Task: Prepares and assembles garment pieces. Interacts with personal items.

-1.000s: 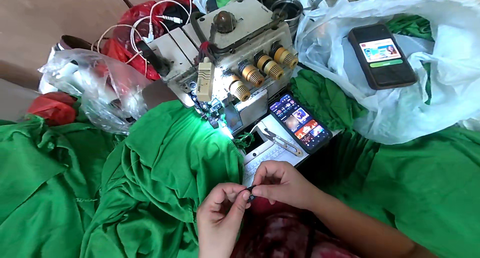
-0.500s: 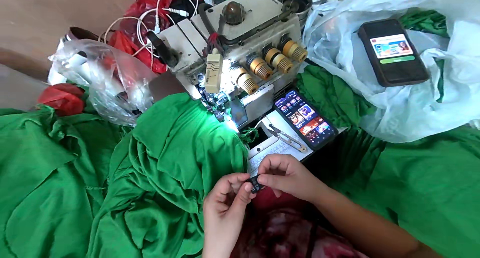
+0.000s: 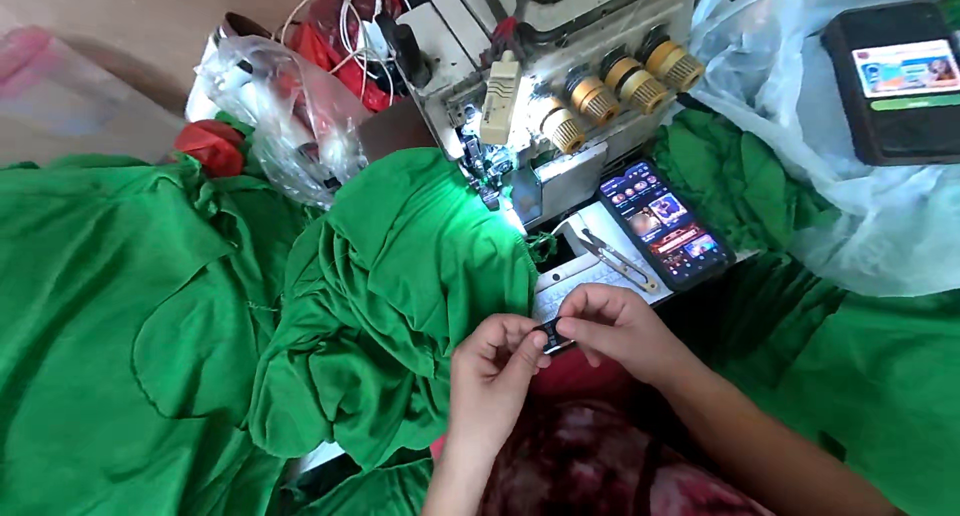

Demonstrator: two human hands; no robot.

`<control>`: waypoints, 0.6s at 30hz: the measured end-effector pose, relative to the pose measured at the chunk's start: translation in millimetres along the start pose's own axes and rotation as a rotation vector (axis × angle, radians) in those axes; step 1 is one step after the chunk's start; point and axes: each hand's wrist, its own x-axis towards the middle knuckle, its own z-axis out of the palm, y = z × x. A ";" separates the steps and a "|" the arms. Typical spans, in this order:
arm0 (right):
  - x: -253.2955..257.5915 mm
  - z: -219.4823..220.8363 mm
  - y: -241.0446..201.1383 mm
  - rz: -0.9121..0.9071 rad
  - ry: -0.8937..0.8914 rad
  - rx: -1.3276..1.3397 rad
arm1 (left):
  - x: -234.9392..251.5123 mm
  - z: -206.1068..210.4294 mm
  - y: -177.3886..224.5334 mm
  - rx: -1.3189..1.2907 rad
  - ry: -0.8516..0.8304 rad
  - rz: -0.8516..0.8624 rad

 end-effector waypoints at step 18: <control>-5.9 -2.5 -4.7 -0.958 -0.092 -0.807 | -11.7 -16.8 -2.0 -0.562 -0.421 -0.372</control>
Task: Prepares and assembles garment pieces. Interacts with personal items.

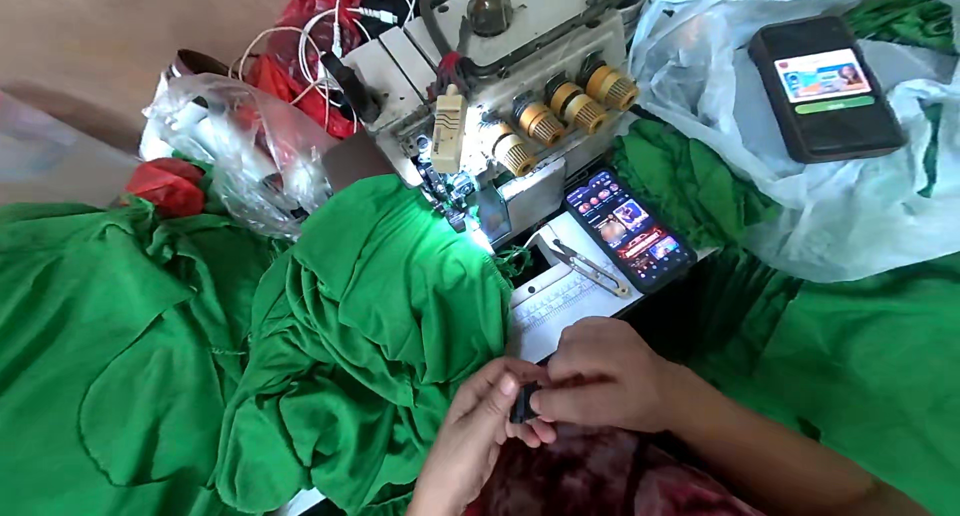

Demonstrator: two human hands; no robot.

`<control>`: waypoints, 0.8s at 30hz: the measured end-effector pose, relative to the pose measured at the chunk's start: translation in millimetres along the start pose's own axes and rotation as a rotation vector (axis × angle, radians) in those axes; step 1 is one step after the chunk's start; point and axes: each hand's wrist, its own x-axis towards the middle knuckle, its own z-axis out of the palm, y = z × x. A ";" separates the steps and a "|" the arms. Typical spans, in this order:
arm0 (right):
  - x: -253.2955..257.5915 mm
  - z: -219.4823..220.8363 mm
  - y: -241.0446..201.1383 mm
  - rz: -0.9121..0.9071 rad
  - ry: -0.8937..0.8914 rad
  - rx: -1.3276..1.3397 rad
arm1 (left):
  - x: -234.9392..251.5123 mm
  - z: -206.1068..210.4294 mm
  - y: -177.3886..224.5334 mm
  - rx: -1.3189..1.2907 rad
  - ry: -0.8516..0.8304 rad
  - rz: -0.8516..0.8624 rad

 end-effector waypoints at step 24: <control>-14.7 -5.2 -1.9 0.491 -0.113 0.309 | -4.3 4.3 -9.5 0.838 0.292 0.475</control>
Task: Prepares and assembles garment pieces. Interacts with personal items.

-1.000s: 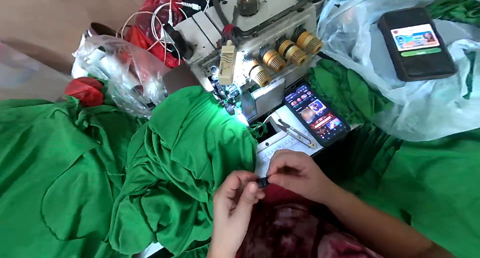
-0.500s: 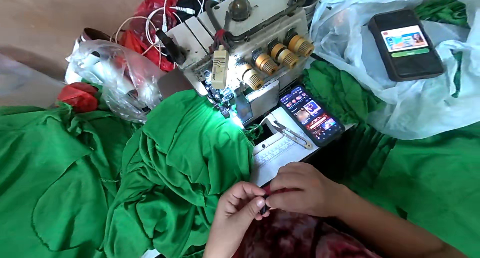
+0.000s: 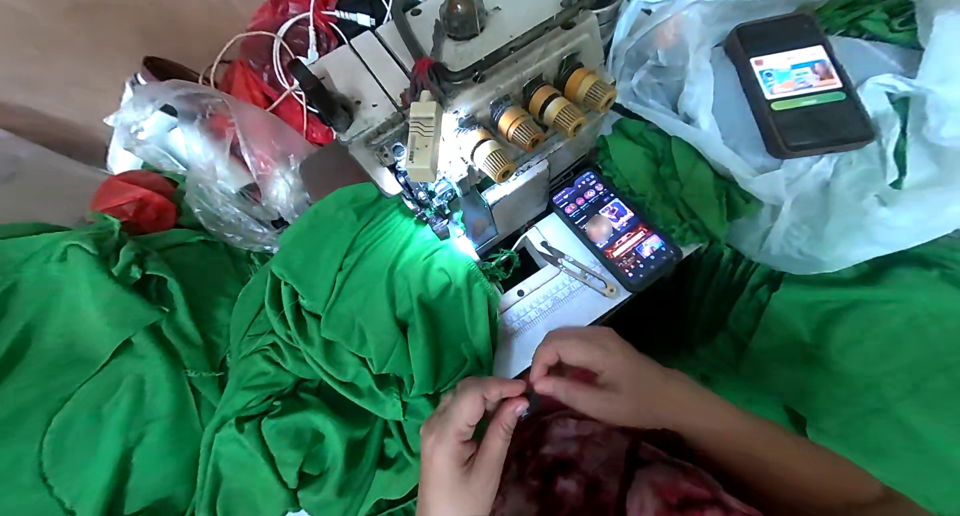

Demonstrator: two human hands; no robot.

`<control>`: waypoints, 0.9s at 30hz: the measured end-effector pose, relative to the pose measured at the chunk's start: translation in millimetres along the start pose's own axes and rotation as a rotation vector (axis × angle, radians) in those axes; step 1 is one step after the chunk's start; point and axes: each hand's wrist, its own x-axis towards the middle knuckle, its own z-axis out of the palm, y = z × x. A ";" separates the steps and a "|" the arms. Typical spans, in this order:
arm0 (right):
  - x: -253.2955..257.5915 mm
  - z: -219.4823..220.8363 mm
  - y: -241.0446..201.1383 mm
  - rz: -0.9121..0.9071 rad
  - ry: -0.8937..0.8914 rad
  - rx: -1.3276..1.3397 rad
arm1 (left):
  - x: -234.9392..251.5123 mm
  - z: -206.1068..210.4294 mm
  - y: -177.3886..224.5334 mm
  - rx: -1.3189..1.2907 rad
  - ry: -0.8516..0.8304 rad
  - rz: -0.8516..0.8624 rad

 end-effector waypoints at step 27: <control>28.8 -125.3 41.6 0.190 0.233 -0.803 | -13.3 -14.8 2.4 0.069 -0.010 -0.021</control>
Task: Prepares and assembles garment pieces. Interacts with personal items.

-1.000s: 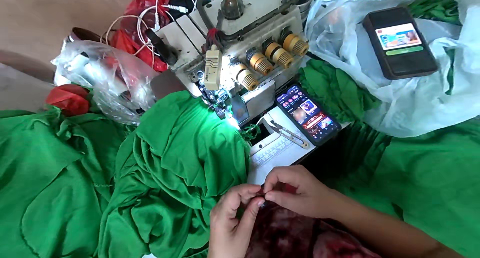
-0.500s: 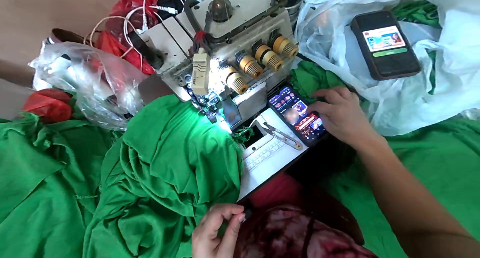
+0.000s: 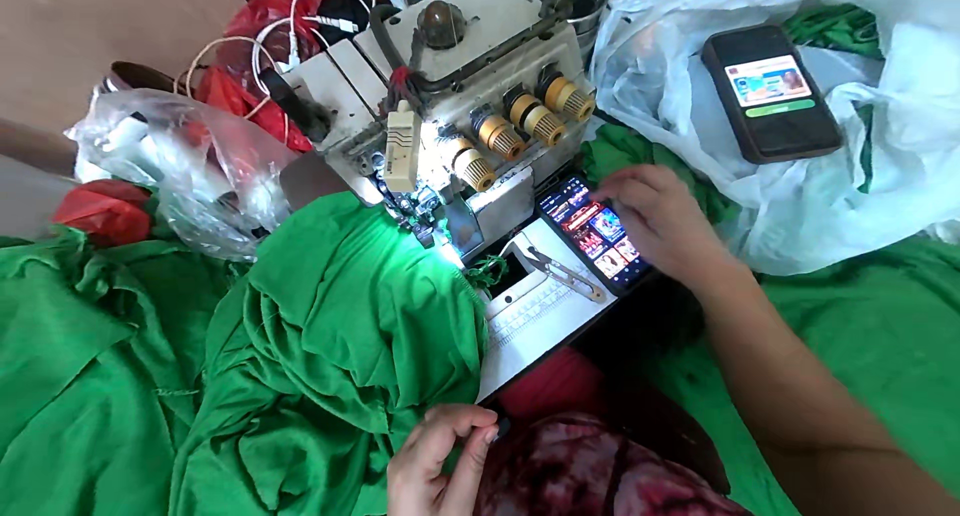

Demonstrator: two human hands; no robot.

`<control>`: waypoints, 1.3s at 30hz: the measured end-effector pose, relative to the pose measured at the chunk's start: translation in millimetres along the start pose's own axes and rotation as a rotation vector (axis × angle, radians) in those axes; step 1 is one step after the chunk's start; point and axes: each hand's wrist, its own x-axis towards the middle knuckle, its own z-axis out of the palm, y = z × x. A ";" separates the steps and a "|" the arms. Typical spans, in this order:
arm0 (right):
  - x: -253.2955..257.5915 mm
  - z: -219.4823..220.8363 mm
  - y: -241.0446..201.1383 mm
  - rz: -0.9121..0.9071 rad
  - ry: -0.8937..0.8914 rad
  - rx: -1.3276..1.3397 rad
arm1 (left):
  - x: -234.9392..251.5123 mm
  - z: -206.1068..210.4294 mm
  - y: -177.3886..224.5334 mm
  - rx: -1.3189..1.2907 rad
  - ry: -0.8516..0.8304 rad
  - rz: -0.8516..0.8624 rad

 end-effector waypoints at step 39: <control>-59.0 67.5 -125.9 -0.030 -0.312 1.309 | 5.8 13.8 1.2 -0.108 0.102 0.004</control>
